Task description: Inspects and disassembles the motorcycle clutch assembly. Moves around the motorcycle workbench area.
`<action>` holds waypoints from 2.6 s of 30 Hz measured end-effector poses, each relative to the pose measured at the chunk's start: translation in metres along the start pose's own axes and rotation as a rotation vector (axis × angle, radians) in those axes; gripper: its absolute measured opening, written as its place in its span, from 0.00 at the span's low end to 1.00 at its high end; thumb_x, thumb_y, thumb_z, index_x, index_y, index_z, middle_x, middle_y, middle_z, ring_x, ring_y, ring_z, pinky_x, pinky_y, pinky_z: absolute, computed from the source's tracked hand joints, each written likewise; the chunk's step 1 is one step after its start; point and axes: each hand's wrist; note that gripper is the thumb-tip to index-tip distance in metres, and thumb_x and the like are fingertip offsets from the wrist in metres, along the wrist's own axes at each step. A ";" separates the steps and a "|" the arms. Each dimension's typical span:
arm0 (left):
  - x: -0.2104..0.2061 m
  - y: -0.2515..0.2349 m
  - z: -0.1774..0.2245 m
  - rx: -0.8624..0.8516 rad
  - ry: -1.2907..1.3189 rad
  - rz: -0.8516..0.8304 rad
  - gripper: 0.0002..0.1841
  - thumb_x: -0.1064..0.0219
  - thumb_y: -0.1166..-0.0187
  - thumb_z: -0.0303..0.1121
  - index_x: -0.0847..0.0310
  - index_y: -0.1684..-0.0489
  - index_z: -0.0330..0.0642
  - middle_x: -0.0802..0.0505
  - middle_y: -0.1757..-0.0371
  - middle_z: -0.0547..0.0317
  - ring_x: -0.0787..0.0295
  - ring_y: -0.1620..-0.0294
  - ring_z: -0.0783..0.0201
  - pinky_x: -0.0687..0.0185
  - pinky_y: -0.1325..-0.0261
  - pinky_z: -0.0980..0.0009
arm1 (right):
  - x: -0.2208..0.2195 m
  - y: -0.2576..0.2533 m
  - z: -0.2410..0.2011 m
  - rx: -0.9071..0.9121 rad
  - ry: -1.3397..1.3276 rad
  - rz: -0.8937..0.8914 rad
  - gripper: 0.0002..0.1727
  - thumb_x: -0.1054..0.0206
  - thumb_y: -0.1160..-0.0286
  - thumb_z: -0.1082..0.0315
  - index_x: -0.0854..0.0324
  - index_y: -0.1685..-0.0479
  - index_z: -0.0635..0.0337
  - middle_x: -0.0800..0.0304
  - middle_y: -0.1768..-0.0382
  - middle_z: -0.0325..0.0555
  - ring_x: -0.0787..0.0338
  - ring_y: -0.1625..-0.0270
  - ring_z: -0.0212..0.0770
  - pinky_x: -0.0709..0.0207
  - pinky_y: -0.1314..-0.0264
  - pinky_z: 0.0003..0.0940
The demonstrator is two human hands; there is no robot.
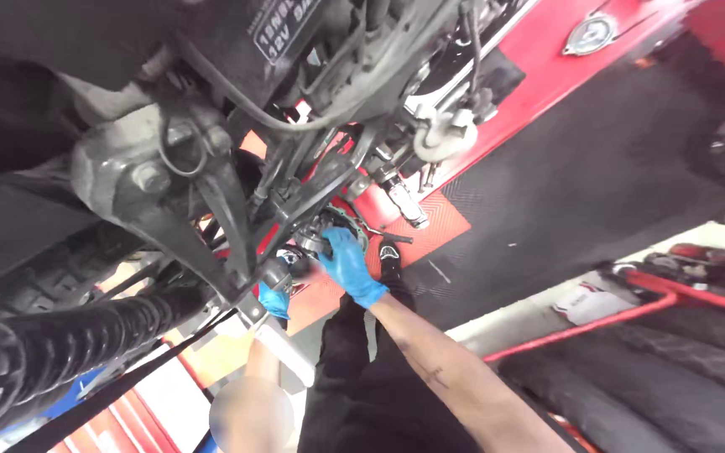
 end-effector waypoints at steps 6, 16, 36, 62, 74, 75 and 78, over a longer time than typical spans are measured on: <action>-0.018 0.044 0.002 0.249 0.358 -0.125 0.18 0.61 0.06 0.37 0.26 0.53 0.39 0.14 0.70 0.56 0.15 0.72 0.62 0.13 0.63 0.64 | 0.015 0.063 -0.014 0.299 -0.001 0.244 0.07 0.31 0.27 0.69 0.12 0.56 0.59 0.06 0.50 0.53 0.10 0.40 0.54 0.21 0.30 0.47; -0.028 0.125 -0.015 0.398 0.805 -0.402 0.35 0.68 0.13 0.67 0.18 0.44 0.53 0.06 0.53 0.59 0.07 0.50 0.63 0.09 0.49 0.61 | 0.069 0.114 -0.036 0.511 0.003 0.245 0.05 0.34 0.21 0.68 0.18 0.52 0.54 0.09 0.45 0.50 0.14 0.34 0.50 0.25 0.24 0.43; 0.105 0.190 -0.060 0.193 0.736 -0.714 0.20 0.41 0.17 0.58 0.12 0.50 0.55 0.04 0.55 0.65 0.07 0.52 0.72 0.10 0.48 0.71 | 0.103 0.237 -0.109 0.651 0.125 -0.193 0.11 0.32 0.18 0.60 0.09 0.46 0.50 0.09 0.34 0.44 0.17 0.25 0.47 0.27 0.19 0.45; 0.257 0.257 -0.050 -0.086 1.465 -0.699 0.19 0.33 0.21 0.54 0.11 0.47 0.52 0.04 0.48 0.58 0.07 0.43 0.64 0.10 0.38 0.63 | 0.032 0.288 -0.251 0.053 -0.310 -0.579 0.49 0.20 0.38 0.62 0.41 0.15 0.73 0.21 0.27 0.58 0.14 0.32 0.45 0.13 0.37 0.35; 0.266 0.256 -0.047 -0.158 1.541 -0.793 0.20 0.30 0.23 0.53 0.10 0.44 0.50 0.04 0.46 0.58 0.07 0.41 0.64 0.11 0.36 0.64 | 0.022 0.292 -0.270 0.119 -0.242 -0.651 0.59 0.17 0.43 0.61 0.50 0.09 0.71 0.35 0.15 0.61 0.21 0.22 0.47 0.18 0.27 0.36; 0.267 0.257 -0.047 -0.166 1.546 -0.799 0.19 0.31 0.22 0.53 0.10 0.44 0.50 0.04 0.46 0.59 0.07 0.41 0.65 0.11 0.36 0.65 | 0.023 0.290 -0.273 0.107 -0.249 -0.661 0.58 0.18 0.42 0.62 0.50 0.09 0.71 0.35 0.15 0.61 0.21 0.22 0.46 0.18 0.27 0.35; 0.269 0.258 -0.048 -0.184 1.557 -0.823 0.19 0.31 0.22 0.52 0.10 0.45 0.50 0.04 0.47 0.59 0.07 0.42 0.65 0.11 0.36 0.65 | 0.023 0.285 -0.278 0.096 -0.271 -0.668 0.57 0.19 0.42 0.63 0.50 0.09 0.70 0.31 0.17 0.59 0.21 0.23 0.45 0.19 0.27 0.35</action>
Point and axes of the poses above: each hand's wrist, its own y-axis away from the middle knuckle, its own x-axis out of the back of the hand, z = x × y
